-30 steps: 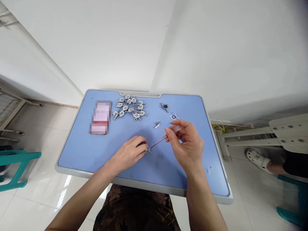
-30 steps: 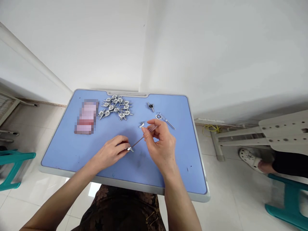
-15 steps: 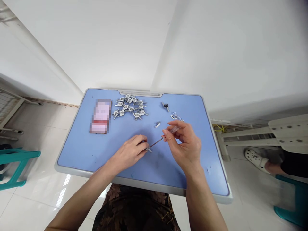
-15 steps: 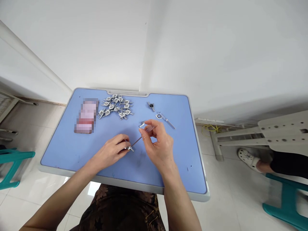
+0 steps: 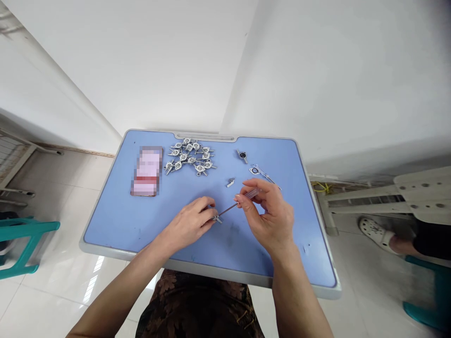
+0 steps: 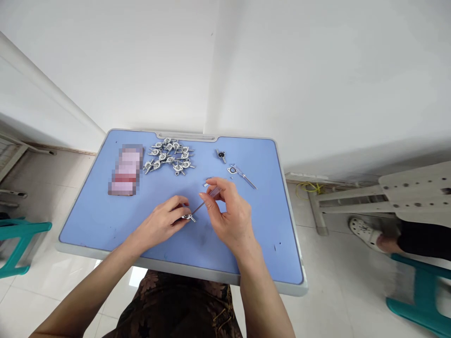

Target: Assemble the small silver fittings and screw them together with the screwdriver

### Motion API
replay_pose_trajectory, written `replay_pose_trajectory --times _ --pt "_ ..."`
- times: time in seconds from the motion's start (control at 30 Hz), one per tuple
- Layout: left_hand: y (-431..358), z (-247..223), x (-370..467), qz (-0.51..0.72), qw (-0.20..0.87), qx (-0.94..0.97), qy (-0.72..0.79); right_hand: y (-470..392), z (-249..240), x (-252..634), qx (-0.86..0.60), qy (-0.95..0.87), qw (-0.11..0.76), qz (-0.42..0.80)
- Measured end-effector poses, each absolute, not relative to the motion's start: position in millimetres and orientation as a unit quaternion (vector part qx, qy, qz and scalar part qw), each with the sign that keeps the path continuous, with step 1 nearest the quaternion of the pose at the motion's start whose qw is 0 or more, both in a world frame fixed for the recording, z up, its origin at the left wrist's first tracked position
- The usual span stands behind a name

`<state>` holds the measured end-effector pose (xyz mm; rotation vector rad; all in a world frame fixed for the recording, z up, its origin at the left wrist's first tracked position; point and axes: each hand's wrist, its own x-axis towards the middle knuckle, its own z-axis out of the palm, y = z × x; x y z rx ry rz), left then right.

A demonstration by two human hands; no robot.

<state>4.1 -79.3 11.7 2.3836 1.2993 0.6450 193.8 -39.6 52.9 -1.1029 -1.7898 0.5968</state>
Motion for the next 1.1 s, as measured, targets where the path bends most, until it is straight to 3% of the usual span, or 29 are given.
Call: replay_pose_trajectory --times 1.1 --pt "-80.0 11.6 5.4 0.243 0.215 0.819 0.473 -48.8 61.0 199.7 -0.362 -0.814 0.414 0.185"
